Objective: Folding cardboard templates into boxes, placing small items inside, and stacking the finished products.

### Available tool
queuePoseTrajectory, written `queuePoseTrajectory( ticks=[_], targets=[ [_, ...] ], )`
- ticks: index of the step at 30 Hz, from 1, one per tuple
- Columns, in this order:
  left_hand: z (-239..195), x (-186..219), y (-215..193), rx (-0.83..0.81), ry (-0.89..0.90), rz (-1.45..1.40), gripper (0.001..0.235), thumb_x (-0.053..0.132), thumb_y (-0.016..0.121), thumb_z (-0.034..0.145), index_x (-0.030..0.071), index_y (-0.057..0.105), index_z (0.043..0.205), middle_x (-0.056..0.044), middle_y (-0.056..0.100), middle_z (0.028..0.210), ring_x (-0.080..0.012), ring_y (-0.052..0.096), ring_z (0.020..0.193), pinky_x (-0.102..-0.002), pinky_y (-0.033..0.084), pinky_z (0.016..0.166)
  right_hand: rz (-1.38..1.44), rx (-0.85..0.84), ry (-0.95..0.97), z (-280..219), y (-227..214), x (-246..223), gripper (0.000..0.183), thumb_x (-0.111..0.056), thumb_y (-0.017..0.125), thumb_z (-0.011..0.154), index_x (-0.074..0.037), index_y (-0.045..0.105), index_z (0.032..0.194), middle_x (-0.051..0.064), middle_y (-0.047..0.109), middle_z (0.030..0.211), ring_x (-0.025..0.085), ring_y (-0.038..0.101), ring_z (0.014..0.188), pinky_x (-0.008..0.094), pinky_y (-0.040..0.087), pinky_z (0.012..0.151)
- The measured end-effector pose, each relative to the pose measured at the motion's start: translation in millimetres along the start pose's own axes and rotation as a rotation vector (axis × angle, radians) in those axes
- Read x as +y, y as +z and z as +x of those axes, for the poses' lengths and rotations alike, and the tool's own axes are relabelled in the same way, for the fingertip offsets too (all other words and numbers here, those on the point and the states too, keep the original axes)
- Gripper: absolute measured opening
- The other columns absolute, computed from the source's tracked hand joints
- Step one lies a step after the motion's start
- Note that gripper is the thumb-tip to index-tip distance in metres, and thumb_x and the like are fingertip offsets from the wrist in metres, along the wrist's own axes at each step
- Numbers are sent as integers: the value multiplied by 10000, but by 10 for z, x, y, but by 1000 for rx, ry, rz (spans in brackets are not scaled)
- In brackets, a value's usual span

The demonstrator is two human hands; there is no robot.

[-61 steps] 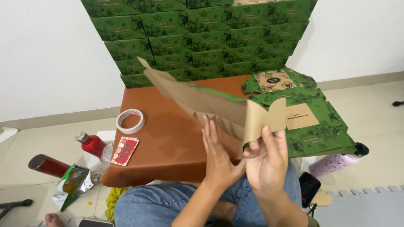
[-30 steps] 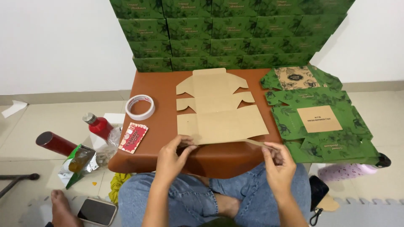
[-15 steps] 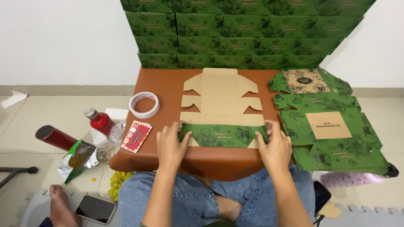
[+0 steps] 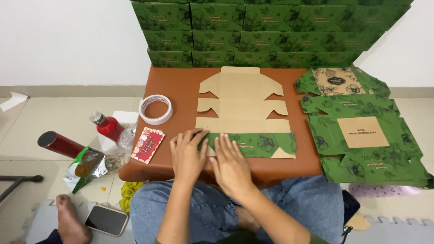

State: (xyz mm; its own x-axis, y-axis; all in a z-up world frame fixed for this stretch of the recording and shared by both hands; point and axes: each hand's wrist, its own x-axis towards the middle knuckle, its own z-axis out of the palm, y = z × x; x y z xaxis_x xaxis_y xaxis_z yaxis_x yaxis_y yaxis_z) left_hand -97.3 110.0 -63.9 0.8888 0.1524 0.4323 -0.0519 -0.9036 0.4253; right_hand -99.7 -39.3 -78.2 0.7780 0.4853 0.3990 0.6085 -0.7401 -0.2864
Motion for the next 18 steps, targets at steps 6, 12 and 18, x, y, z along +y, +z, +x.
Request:
queuePoseTrajectory(
  ticks=[6,12,18],
  targets=[
    [-1,21,-41,-53,-22,-17,232,278,677,942,281,747,1163,55,684,1155,-179,575,1100,-411,348,1035,-5,18,-36,-39,-32,42,548,-287,481,1016,53,494,1445,262,475,1503,347,402,1443,453,281,1193],
    [9,83,-144,-59,-33,-79,228,239,677,948,217,759,1160,3,697,1152,-203,592,1066,-415,360,1061,-182,-1,190,-455,-351,670,542,-282,410,1041,13,451,1493,241,440,1536,350,387,1454,479,288,1191],
    [-3,61,-141,-43,-8,-101,229,226,691,934,187,766,1146,-36,716,1119,-240,633,1037,-431,370,1095,-339,77,252,-598,-352,829,521,-291,435,1031,11,519,1447,227,520,1486,318,458,1422,452,314,1194]
  ],
)
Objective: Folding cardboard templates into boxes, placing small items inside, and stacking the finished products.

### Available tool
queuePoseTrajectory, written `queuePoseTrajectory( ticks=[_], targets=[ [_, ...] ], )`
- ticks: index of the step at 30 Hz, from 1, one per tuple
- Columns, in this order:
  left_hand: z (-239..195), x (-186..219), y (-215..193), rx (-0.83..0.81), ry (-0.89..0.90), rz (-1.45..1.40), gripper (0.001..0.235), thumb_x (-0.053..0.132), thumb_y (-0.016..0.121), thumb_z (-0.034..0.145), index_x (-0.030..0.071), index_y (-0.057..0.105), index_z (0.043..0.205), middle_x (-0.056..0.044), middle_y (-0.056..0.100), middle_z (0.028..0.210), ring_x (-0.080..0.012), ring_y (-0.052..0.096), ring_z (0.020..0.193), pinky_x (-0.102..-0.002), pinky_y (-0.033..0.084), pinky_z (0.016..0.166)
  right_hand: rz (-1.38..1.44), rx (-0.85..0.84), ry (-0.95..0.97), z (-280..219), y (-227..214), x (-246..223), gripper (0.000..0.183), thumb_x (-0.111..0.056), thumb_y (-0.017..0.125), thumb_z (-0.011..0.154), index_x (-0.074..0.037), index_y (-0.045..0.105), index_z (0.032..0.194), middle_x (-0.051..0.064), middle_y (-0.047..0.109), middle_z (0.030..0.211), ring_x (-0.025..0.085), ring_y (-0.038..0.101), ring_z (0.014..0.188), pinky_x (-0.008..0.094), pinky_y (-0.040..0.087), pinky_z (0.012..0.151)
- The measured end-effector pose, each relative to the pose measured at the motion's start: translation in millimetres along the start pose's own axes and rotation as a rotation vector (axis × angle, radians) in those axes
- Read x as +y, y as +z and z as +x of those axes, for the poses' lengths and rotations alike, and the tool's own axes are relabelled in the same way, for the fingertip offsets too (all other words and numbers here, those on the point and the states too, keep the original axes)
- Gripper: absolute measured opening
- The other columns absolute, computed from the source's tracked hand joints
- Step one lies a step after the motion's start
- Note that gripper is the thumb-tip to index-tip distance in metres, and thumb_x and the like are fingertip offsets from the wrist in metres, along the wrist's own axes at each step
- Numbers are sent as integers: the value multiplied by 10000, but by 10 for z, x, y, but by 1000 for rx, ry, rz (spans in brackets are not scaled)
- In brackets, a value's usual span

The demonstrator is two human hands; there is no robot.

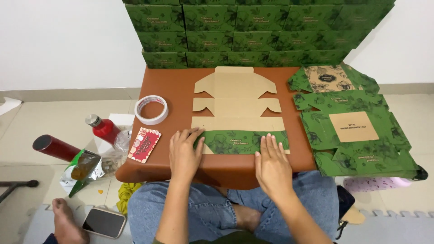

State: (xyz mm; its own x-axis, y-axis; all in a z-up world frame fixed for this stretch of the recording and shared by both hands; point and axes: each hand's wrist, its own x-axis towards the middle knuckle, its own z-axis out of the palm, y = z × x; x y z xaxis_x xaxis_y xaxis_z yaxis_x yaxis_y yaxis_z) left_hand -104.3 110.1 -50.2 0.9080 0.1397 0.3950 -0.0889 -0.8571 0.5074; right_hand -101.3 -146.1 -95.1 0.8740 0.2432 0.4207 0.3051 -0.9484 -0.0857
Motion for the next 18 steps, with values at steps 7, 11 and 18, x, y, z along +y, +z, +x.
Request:
queuePoseTrajectory(
  ticks=[7,11,18],
  targets=[
    [13,-56,62,-5,-15,-9,217,190,653,955,203,766,1139,-12,711,1113,-224,631,1042,-420,358,1125,268,-191,-181,375,41,-916,540,-240,378,1015,60,466,1455,300,408,1520,366,375,1458,498,265,1204],
    [17,-78,72,-2,18,16,222,179,642,946,208,761,1131,-18,708,1107,-240,628,1043,-419,386,1104,298,-75,-321,452,127,-1038,522,-206,468,973,58,521,1421,275,493,1482,360,428,1430,470,323,1174],
    [3,-76,90,22,51,47,234,173,624,947,197,759,1137,-20,715,1112,-220,619,1038,-437,343,1157,236,-137,-84,426,-57,-172,509,-255,471,1022,20,521,1448,257,499,1486,383,428,1425,505,325,1174]
  ],
)
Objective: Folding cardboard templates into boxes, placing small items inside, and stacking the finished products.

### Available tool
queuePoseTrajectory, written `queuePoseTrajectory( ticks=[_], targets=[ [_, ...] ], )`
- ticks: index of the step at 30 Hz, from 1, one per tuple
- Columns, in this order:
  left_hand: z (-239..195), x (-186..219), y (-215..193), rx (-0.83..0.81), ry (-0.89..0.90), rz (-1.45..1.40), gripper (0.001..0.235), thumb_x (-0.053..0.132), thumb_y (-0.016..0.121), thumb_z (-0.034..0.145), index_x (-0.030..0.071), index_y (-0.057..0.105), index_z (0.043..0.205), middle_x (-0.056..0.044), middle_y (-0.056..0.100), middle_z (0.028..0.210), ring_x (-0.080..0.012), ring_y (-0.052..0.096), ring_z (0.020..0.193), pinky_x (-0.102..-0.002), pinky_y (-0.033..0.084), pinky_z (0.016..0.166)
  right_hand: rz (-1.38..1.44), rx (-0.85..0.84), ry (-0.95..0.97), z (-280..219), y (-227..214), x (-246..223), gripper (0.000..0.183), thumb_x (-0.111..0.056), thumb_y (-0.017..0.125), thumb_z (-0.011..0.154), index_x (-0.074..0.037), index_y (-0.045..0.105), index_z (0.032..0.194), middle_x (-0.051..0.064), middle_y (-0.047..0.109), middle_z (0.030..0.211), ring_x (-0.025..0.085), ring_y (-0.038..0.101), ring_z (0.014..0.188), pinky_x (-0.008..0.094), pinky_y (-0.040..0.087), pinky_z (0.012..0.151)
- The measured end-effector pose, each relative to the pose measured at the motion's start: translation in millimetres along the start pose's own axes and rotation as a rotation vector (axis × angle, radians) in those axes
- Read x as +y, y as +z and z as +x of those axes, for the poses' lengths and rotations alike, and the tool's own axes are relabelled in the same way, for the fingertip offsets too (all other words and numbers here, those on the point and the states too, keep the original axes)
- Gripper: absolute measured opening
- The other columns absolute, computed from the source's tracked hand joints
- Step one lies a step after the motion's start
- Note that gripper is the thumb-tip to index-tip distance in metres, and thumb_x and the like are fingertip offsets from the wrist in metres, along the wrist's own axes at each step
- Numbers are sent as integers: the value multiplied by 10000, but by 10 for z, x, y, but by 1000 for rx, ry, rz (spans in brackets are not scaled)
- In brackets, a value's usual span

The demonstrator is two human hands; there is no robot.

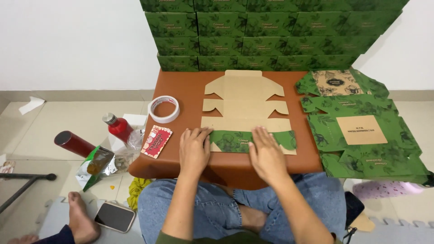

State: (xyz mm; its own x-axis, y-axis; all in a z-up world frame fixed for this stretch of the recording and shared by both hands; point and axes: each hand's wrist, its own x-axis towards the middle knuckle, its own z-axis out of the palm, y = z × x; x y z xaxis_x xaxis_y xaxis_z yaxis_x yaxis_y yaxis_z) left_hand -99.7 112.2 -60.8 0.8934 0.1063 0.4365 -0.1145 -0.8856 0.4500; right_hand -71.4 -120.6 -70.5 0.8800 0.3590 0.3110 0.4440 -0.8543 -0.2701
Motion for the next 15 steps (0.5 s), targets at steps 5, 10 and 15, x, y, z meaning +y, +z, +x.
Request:
queuePoseTrajectory(
  ticks=[5,10,15],
  targets=[
    [-178,140,-135,0,45,12,280,300,650,945,144,743,1157,-65,710,1119,-244,625,1048,-468,301,1179,26,-107,42,-238,-535,274,604,-437,498,1003,-94,481,1500,205,438,1548,357,361,1470,505,272,1196],
    [-478,195,-405,-161,123,-34,817,509,857,719,16,627,1329,-170,619,1328,-347,521,1280,-527,243,1197,-2,-265,-85,-565,-640,393,1001,-593,797,774,-116,385,1551,196,330,1613,362,271,1503,517,218,1202],
    [-766,50,-462,18,245,-149,499,-27,630,682,118,743,1146,19,724,1195,-187,598,1251,-409,371,1109,418,-65,-26,-898,-763,545,654,78,647,631,-135,727,1244,14,693,1364,179,575,1346,379,335,1220]
  ],
)
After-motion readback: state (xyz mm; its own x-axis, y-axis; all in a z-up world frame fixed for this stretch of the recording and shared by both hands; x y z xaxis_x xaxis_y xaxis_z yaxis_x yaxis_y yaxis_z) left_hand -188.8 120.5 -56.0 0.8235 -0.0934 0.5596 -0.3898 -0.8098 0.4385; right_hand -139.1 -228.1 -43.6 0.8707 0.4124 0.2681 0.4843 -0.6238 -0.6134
